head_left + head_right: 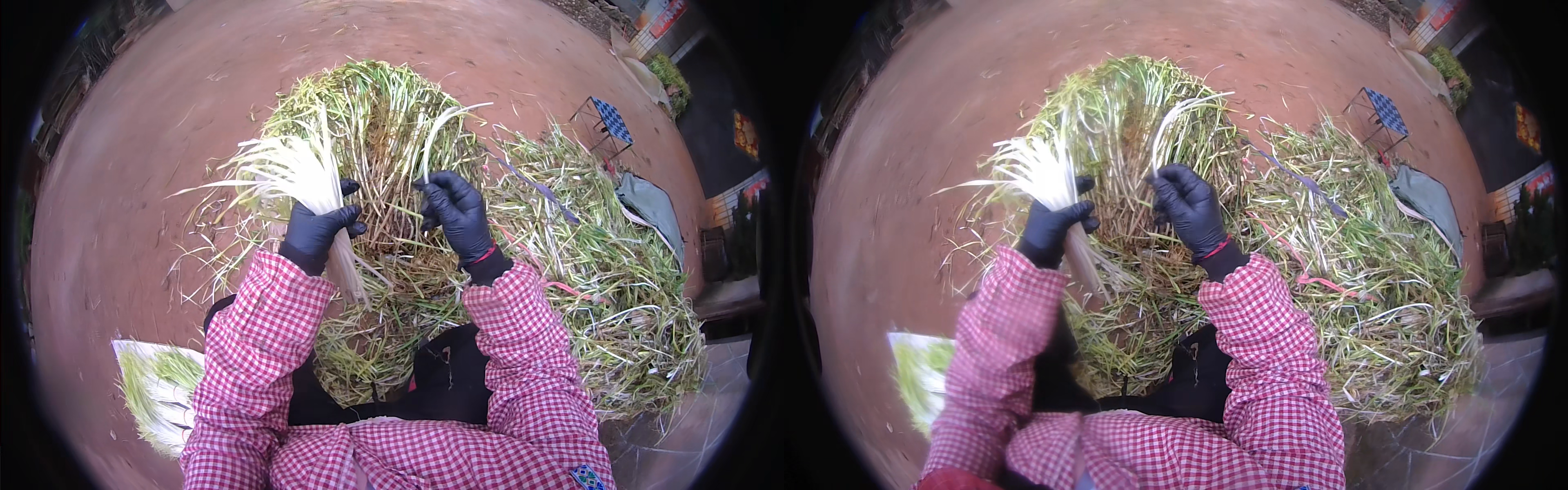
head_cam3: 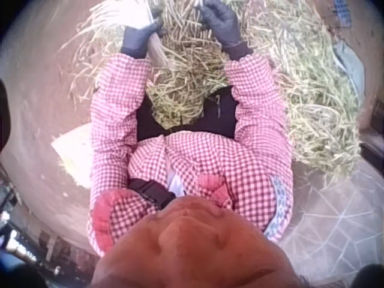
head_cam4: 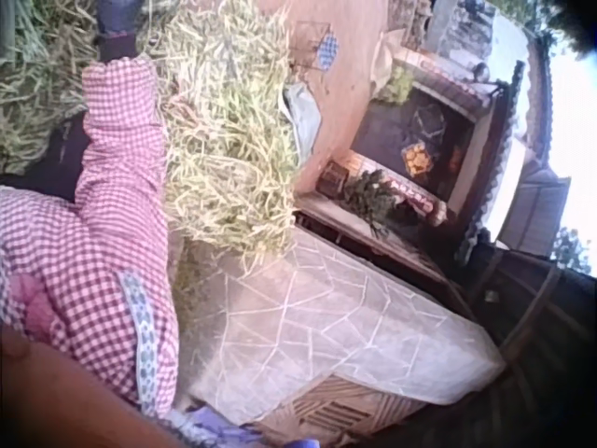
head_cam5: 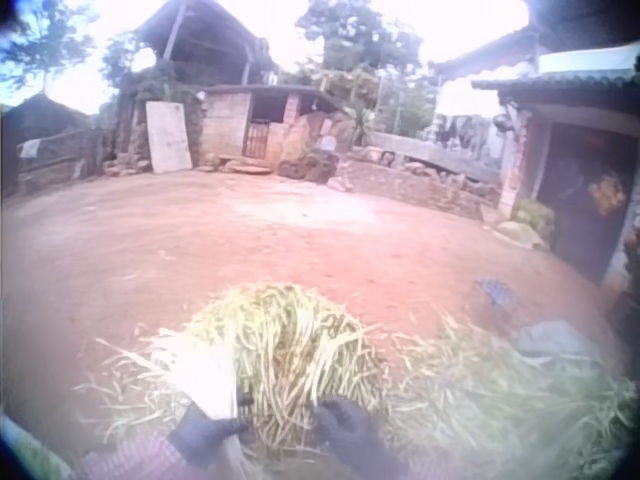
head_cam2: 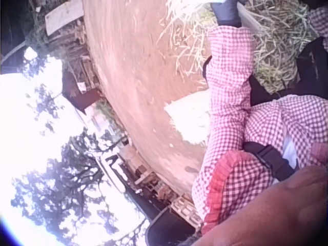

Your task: The person sits on the ground and repeatedly pulls apart long, fibrous plant stalks by hand. They separate the stalks into thinner strands and place the processed material into a growing pile in front of them.

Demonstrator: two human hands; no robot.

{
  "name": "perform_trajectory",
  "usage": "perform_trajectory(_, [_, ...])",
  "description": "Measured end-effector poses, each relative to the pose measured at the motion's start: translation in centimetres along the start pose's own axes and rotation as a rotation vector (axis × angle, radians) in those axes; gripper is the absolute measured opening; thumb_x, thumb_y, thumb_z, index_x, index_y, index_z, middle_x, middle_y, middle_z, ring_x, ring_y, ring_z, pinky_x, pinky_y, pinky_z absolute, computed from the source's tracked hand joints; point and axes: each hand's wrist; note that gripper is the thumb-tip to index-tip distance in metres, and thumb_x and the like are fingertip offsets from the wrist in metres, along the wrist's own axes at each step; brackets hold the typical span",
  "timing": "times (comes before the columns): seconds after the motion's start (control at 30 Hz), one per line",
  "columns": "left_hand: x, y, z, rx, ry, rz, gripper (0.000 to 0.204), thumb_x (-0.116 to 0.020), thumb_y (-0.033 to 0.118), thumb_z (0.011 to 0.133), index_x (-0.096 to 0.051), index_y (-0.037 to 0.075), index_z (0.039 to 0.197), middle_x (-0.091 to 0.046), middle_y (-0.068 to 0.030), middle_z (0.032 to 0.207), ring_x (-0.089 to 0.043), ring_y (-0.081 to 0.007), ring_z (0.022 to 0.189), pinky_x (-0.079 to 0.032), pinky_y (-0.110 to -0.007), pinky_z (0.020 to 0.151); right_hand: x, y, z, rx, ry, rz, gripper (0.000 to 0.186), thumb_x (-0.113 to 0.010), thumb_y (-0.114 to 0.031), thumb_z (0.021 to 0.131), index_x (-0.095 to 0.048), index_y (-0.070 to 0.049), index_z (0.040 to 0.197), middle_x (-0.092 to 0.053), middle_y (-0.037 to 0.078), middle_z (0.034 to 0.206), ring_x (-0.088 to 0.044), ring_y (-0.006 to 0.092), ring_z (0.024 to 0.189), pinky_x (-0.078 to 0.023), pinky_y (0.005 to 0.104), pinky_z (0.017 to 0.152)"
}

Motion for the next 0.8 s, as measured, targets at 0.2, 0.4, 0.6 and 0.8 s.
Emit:
perform_trajectory(0.2, [0.6, 2.2, 0.7, 0.054, -0.040, -0.175, 0.024, -0.066, 0.011, 0.073, -0.053, 0.004, 0.093, -0.055, -0.0044, 0.073, -0.055, -0.0139, 0.059, -0.049, -0.025, 0.055, -2.5, 3.8, -2.0, -0.154, -0.471, -0.026, 0.017, -0.055, -0.018, 0.087, -0.060, -0.003, 0.092, -0.053, -0.003, 0.063, -0.047, 0.0041, 0.055, -0.039, 0.0206, 0.048])
perform_trajectory(0.4, [0.5, 1.6, 0.2, 0.093, -0.143, -0.211, 0.029, -0.065, 0.008, 0.077, -0.052, 0.003, 0.103, -0.062, -0.0070, 0.084, -0.058, -0.0142, 0.064, -0.051, -0.027, 0.056, -2.5, 2.4, -1.7, -0.049, -0.446, -0.182, 0.023, -0.054, -0.022, 0.088, -0.060, -0.002, 0.099, -0.058, 0.000, 0.070, -0.052, 0.0075, 0.063, -0.044, 0.0239, 0.060])
perform_trajectory(0.6, [3.4, 0.3, 1.5, 0.093, -0.142, -0.313, 0.018, -0.056, 0.020, 0.084, -0.053, 0.004, 0.091, -0.053, -0.0034, 0.069, -0.051, -0.0163, 0.056, -0.045, -0.030, 0.053, -1.2, 3.1, -2.2, 0.013, -0.484, -0.136, 0.028, -0.061, -0.016, 0.083, -0.058, 0.000, 0.106, -0.062, 0.002, 0.086, -0.054, 0.0078, 0.079, -0.044, 0.0241, 0.073])
perform_trajectory(0.8, [7.7, 4.4, 2.3, -0.026, -0.132, -0.450, 0.013, -0.051, 0.020, 0.087, -0.054, 0.010, 0.095, -0.052, -0.0008, 0.072, -0.049, -0.0153, 0.060, -0.040, -0.031, 0.060, 9.7, 7.3, 0.6, -0.247, -0.268, -0.505, 0.025, -0.060, -0.024, 0.081, -0.062, -0.006, 0.099, -0.064, 0.002, 0.081, -0.058, 0.0155, 0.067, -0.047, 0.0293, 0.063])
Point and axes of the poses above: each hand's wrist, its own z-axis towards the middle knuckle, its own x-axis out of the back of the hand, y = z × x
